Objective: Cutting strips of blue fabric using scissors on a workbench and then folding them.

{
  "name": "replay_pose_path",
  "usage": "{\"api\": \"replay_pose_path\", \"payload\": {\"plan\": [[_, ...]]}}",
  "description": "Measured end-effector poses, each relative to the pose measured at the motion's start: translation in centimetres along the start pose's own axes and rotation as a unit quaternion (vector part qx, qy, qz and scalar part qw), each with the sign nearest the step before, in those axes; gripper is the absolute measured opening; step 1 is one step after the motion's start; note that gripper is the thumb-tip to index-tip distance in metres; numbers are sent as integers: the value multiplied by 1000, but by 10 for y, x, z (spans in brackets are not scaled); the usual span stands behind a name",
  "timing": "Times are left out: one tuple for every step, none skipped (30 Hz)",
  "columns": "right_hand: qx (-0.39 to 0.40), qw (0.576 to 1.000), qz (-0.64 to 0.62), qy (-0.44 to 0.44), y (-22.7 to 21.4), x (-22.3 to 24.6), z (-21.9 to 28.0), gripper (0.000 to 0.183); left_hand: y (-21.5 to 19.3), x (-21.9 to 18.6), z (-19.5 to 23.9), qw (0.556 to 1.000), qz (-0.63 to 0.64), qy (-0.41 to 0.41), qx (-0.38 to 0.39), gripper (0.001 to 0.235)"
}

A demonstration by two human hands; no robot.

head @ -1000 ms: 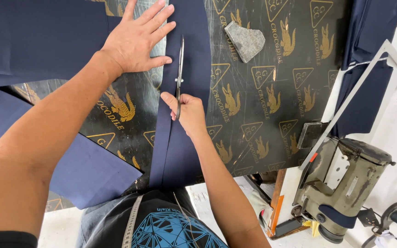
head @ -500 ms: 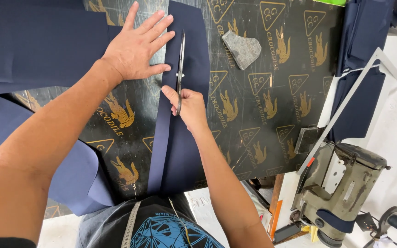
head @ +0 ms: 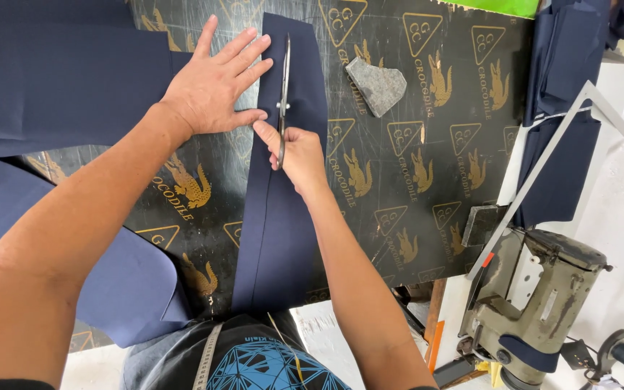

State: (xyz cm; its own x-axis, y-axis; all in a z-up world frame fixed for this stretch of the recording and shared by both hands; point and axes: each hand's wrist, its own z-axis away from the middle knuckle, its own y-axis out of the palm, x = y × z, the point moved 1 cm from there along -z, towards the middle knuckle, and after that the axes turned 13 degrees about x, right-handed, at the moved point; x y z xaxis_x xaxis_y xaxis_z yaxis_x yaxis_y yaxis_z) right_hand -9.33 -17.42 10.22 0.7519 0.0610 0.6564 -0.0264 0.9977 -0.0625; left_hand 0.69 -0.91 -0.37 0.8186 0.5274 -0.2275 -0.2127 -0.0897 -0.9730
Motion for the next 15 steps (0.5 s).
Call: {"api": "replay_pose_path", "payload": {"plan": [[1,1000,8,15,0,7,1,53,0,0,0,1000,5,0,3,88],[2,999,16,30,1,14,2,52,1,0,0,1000,11,1,7,87],[2,999,16,30,1,12,0,52,1,0,1,1000,11,1,8,87],[-1,1000,20,21,0,11,-3,54,0,0,1,1000,12,4,3,87],[-4,1000,24,13,0,10,-5,56,-1,0,0,1000,12,7,-2,88],[-4,1000,25,12,0,10,-6,56,0,0,0,1000,12,6,-3,88],[-3,1000,12,1,0,9,-7,54,1,0,0,1000,10,4,1,88],[-2,1000,-1,-11,0,9,-8,52,2,0,-1,1000,7,2,5,89],[-2,1000,-1,-12,0,12,-9,52,3,0,0,1000,6,2,5,89],[-4,1000,11,1,0,15,-10,52,3,0,-1,1000,-4,-2,3,87],[-6,1000,24,14,0,18,-11,52,4,0,-1,1000,-14,-6,2,86],[-6,1000,23,13,-1,19,-15,52,4,0,-1,1000,-16,-6,2,86],[1,1000,11,3,-2,20,-18,51,4,0,-1,999,-30,-11,6,87],[7,1000,-1,-7,-3,20,-21,50,5,-2,-1,999,-43,-16,11,87],[7,1000,-1,-7,-5,26,-19,50,5,-1,-1,999,-43,-16,10,87]]}}
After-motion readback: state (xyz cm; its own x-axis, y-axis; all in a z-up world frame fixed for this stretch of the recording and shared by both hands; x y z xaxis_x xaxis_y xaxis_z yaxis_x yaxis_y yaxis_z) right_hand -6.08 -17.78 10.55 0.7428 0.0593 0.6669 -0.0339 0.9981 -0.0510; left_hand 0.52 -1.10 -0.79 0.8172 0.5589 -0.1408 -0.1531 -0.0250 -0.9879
